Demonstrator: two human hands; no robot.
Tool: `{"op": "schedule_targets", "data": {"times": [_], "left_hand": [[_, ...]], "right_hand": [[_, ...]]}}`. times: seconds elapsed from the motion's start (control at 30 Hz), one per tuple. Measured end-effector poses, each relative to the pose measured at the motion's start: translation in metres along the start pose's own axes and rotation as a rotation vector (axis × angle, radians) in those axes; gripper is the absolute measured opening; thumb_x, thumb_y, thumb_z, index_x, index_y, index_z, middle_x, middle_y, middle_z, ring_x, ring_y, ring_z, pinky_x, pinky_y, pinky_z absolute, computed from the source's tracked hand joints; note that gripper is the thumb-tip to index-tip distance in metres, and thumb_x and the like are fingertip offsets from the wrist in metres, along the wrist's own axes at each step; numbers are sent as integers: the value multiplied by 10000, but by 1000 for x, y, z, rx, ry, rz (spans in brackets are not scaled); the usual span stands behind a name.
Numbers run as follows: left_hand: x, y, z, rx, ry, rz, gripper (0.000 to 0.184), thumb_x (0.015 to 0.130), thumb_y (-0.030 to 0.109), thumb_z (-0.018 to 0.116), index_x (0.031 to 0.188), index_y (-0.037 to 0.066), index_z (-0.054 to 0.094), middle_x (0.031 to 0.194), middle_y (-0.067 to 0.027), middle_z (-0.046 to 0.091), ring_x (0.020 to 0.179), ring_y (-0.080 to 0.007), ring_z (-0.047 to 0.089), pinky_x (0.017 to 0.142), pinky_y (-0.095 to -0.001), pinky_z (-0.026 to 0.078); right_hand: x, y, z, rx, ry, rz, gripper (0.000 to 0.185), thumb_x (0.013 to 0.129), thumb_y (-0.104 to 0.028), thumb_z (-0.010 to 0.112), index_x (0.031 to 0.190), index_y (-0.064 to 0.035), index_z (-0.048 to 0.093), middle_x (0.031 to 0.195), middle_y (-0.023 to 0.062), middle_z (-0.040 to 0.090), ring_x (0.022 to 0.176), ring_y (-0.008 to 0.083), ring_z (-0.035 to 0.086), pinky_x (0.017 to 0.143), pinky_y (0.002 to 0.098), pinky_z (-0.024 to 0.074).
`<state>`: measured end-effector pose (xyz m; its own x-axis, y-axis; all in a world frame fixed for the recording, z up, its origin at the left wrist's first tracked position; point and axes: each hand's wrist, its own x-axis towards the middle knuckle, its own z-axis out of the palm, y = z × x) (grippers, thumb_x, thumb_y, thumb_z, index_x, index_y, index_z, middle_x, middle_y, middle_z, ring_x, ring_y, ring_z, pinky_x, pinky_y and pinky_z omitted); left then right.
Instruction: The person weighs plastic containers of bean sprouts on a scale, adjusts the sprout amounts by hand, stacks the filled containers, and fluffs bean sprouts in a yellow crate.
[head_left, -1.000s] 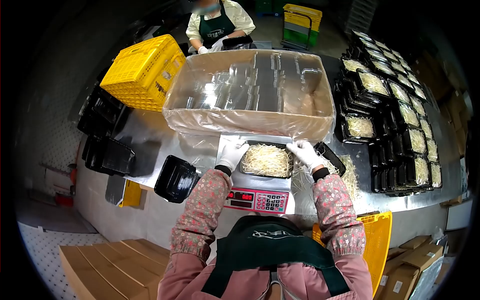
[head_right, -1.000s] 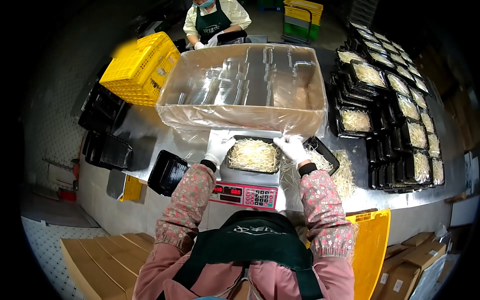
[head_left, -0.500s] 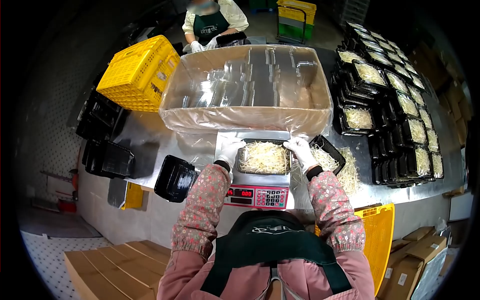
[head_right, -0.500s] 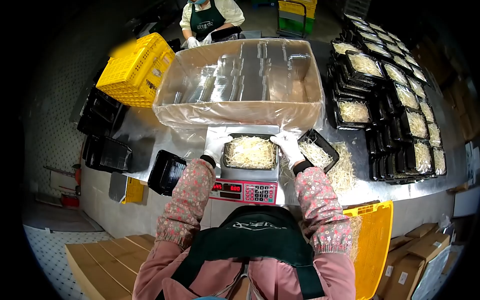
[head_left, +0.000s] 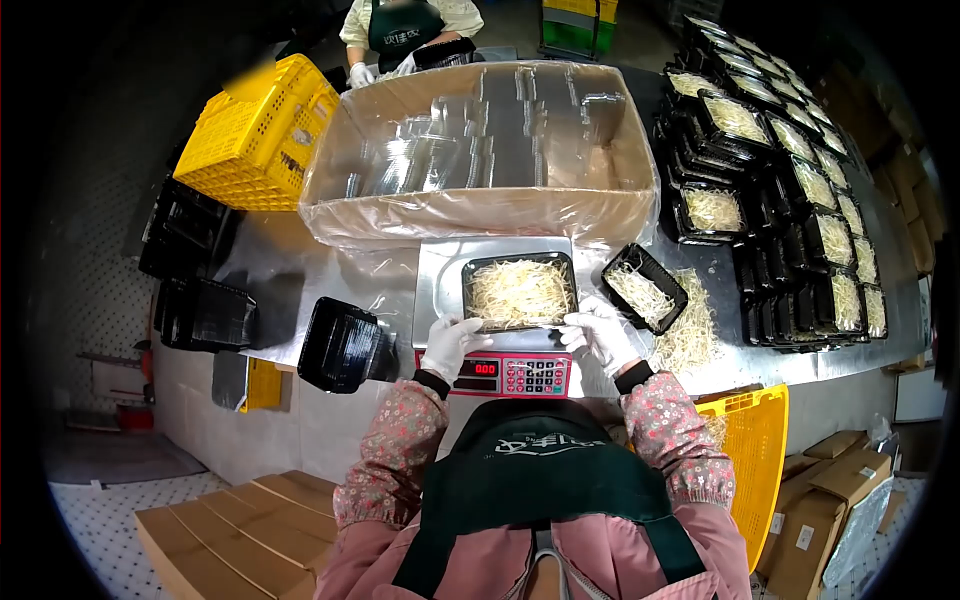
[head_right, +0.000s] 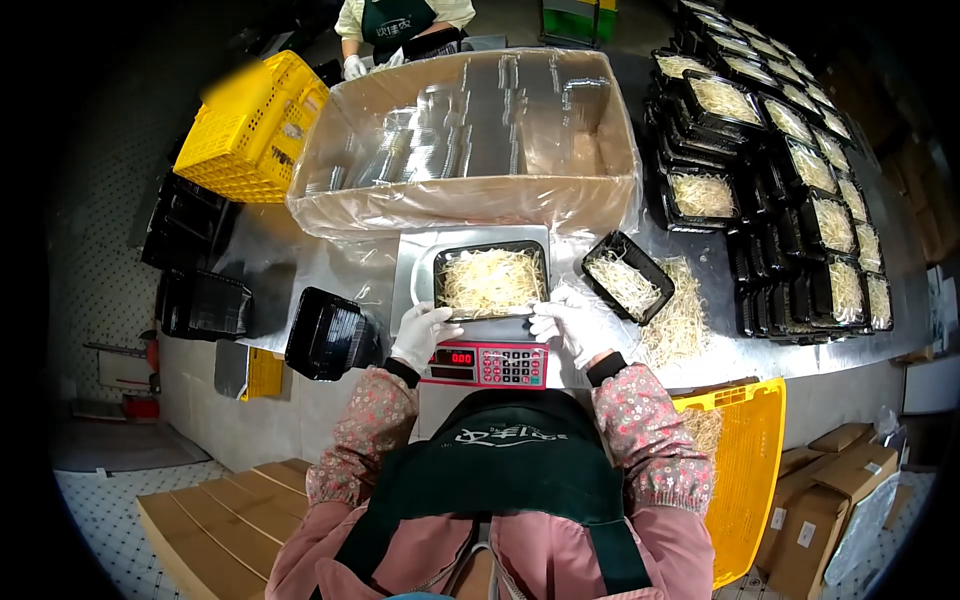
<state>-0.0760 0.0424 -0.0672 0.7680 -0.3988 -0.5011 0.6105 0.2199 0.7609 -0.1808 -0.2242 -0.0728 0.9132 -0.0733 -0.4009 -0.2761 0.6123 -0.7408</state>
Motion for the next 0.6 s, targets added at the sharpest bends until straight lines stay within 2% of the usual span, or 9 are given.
{"op": "schedule_targets", "data": {"times": [0.17, 0.3, 0.33, 0.4, 0.47, 0.5, 0.53, 0.57, 0.6], "left_hand": [[-6, -3, 8, 43, 63, 67, 165, 870, 83, 627, 978, 10, 524, 868, -89, 595, 726, -200, 635, 681, -420, 594], [-36, -3, 31, -54, 137, -64, 308, 893, 259, 640, 999, -5, 522, 871, -87, 563, 747, -213, 627, 611, -390, 608], [-42, -13, 36, 7, 42, -85, 377, 912, 341, 601, 1036, -7, 527, 922, -108, 586, 817, -229, 641, 634, -382, 607], [-41, -27, 55, -5, -178, -191, 366, 972, 358, 484, 1074, 9, 529, 1040, -126, 606, 965, -243, 636, 725, -416, 589], [-35, -33, 82, -63, -239, -217, 363, 1001, 376, 418, 1050, 36, 534, 1024, -95, 611, 975, -238, 633, 761, -448, 575], [-32, -32, 92, -98, -220, -232, 361, 1000, 385, 422, 1033, 44, 535, 978, -77, 611, 945, -232, 635, 762, -459, 569], [-12, -53, 79, -223, -330, -145, 344, 1006, 383, 405, 987, 64, 531, 905, -38, 582, 878, -215, 630, 747, -462, 560], [-2, -68, 75, -195, -198, -60, 344, 994, 342, 420, 1113, 36, 521, 1010, -93, 600, 949, -229, 628, 738, -447, 574], [-2, -67, 75, -196, -153, -59, 310, 994, 319, 413, 1084, 43, 521, 989, -85, 601, 909, -224, 635, 726, -436, 575]], "right_hand": [[11, 10, -3, 24, 58, -43, 139, 859, -36, 636, 849, -56, 499, 716, 150, 661, 520, 208, 642, 421, 305, 528], [-8, -54, 19, -844, 21, 65, 269, 890, -244, 648, 750, -57, 514, 648, 125, 646, 488, 185, 609, 422, 290, 475], [-2, -63, 26, -1386, 160, -431, 414, 884, -411, 618, 701, -51, 530, 623, 145, 619, 518, 247, 608, 494, 351, 475], [14, -75, 62, -1423, 294, -648, 403, 888, -429, 583, 765, -48, 631, 625, 125, 602, 587, 301, 606, 578, 382, 474], [39, -73, 106, -1356, 54, -862, 364, 894, -408, 554, 969, -67, 660, 884, 140, 666, 862, 318, 631, 784, 426, 476], [60, -53, 114, -1582, 112, -1113, 419, 894, -417, 543, 1146, -89, 606, 1158, 146, 615, 1126, 317, 544, 952, 494, 387], [84, -24, 115, -1750, 103, -1011, 588, 909, -493, 484, 1349, -105, 456, 1374, 141, 469, 1299, 340, 394, 1043, 597, 256], [91, -9, 116, -1841, 62, -940, 614, 913, -507, 467, 1363, -90, 441, 1391, 164, 448, 1312, 345, 385, 1086, 560, 235], [90, -8, 120, -1827, 74, -934, 600, 907, -494, 489, 1351, -93, 448, 1371, 163, 468, 1287, 339, 409, 1065, 539, 266]]}}
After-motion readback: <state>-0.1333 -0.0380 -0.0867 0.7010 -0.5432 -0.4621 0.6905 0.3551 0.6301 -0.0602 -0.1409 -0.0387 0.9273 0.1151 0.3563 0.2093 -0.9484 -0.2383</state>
